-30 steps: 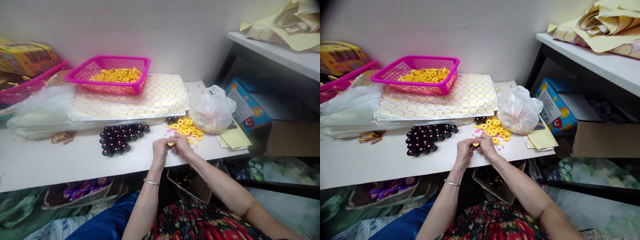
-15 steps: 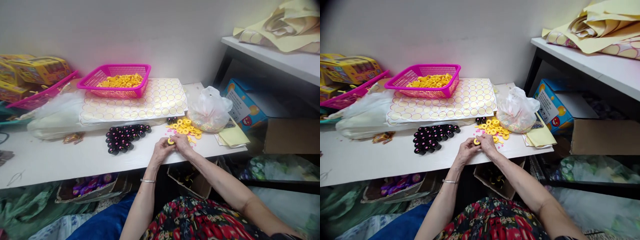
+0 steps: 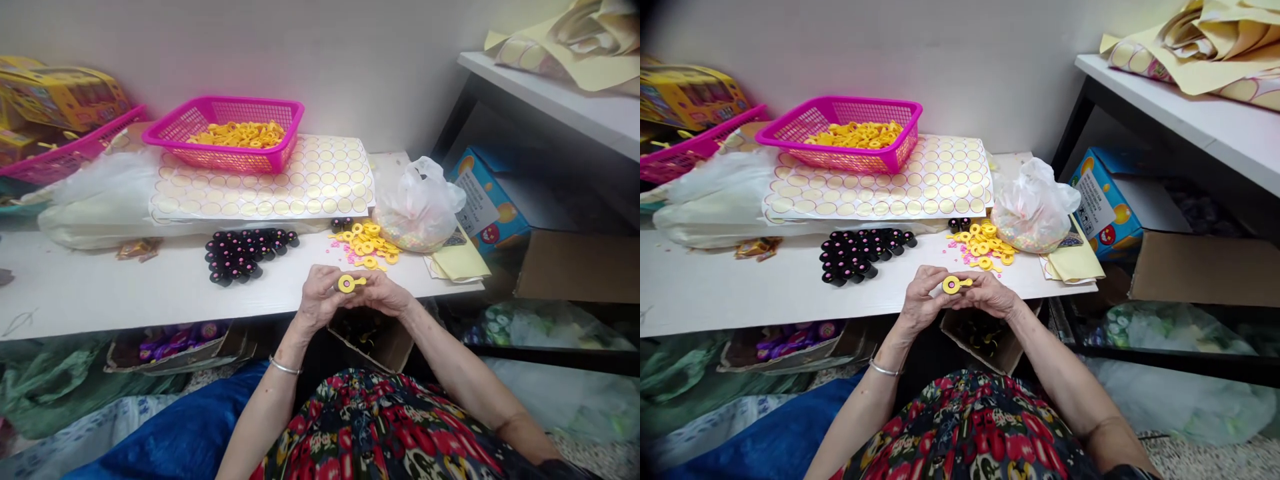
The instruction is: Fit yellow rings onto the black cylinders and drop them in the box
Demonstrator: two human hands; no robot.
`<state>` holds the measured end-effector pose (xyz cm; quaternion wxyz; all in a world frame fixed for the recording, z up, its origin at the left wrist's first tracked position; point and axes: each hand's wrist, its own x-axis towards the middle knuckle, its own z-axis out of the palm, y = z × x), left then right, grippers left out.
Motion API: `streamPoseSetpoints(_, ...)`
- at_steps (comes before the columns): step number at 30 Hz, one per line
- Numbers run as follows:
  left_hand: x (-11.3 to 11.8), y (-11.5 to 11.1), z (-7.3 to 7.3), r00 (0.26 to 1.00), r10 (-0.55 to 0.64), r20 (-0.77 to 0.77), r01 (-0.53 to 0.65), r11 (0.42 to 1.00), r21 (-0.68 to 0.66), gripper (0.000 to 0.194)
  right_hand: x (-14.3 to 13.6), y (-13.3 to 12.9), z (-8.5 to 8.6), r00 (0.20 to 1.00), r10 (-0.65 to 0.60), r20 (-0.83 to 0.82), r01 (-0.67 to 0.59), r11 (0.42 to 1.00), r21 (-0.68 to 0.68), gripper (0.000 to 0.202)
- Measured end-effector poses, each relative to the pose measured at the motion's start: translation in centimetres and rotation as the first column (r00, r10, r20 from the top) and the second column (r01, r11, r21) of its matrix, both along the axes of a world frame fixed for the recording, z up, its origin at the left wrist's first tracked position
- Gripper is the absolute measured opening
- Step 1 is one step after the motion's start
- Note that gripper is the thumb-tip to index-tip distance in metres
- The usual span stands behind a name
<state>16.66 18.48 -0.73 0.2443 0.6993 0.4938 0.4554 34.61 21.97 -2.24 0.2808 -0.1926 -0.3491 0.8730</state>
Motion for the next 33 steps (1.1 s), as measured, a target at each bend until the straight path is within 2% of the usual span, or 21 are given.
streamPoseSetpoints(2,-0.1,-0.3,0.0,0.999,-0.033,0.014,0.032,0.999,0.016,0.028,0.6,0.3,0.0,0.998,0.064,0.002,-0.064,0.998,-0.021,0.062)
streamPoseSetpoints(5,-0.2,-0.5,0.2,0.997,-0.076,0.011,0.076,0.996,0.047,0.028,1.0,0.4,-0.1,0.999,0.035,0.017,-0.034,0.999,-0.032,0.053)
streamPoseSetpoints(7,0.0,-0.7,0.5,0.993,-0.107,-0.055,0.111,0.991,0.077,0.026,0.8,0.3,0.1,0.999,0.027,0.046,-0.026,0.999,-0.021,0.050)
streamPoseSetpoints(12,1.0,-1.0,1.2,0.939,-0.158,-0.306,0.201,0.973,0.115,0.018,0.1,0.2,1.5,0.971,-0.015,0.237,-0.022,0.988,0.155,0.053)
streamPoseSetpoints(16,1.5,-1.3,0.9,0.932,-0.123,-0.341,0.188,0.968,0.165,0.015,-0.1,0.0,2.3,0.949,-0.022,0.315,-0.052,0.973,0.224,0.055)
streamPoseSetpoints(20,2.0,-1.6,-0.3,0.939,-0.149,-0.310,0.197,0.971,0.132,0.015,-0.7,-1.0,1.1,0.935,-0.108,0.338,0.044,0.981,0.191,0.044)
streamPoseSetpoints(23,1.8,-1.9,-1.3,0.963,-0.185,-0.194,0.195,0.980,0.034,0.014,-0.9,-2.1,-0.2,0.922,-0.200,0.332,0.150,0.974,0.169,0.037)
streamPoseSetpoints(25,0.9,-1.7,-1.8,0.962,-0.257,-0.087,0.253,0.966,-0.055,0.031,-0.4,-2.5,-0.5,0.921,-0.168,0.351,0.103,0.975,0.197,0.040)
streamPoseSetpoints(27,-0.6,-0.9,-2.2,0.964,-0.266,-0.011,0.264,0.959,-0.105,0.044,0.6,-2.6,-0.5,0.906,-0.001,0.422,-0.104,0.969,0.224,0.049)
streamPoseSetpoints(28,-1.5,-0.3,-2.3,0.979,-0.203,0.005,0.203,0.973,-0.109,0.045,1.2,-2.5,-0.4,0.868,0.106,0.485,-0.243,0.943,0.228,0.053)
streamPoseSetpoints(29,-2.4,0.5,-2.4,0.996,-0.091,0.002,0.091,0.990,-0.105,0.042,1.7,-2.3,-0.5,0.799,0.195,0.569,-0.384,0.893,0.232,0.054)
streamPoseSetpoints(30,-3.3,1.3,-2.4,0.997,0.069,-0.023,-0.071,0.993,-0.098,0.038,2.1,-2.1,-0.7,0.712,0.234,0.662,-0.500,0.831,0.245,0.054)
streamPoseSetpoints(31,-4.1,2.3,-2.4,0.967,0.242,-0.075,-0.248,0.965,-0.088,0.034,2.2,-2.0,-1.0,0.618,0.217,0.755,-0.581,0.774,0.253,0.053)
streamPoseSetpoints(32,-4.7,3.3,-2.3,0.909,0.389,-0.153,-0.402,0.913,-0.071,0.031,2.0,-1.9,-1.6,0.532,0.154,0.833,-0.624,0.736,0.262,0.048)
streamPoseSetpoints(33,-5.2,4.3,-2.2,0.833,0.494,-0.249,-0.520,0.853,-0.048,0.029,1.6,-1.9,-2.4,0.460,0.071,0.885,-0.632,0.726,0.270,0.041)
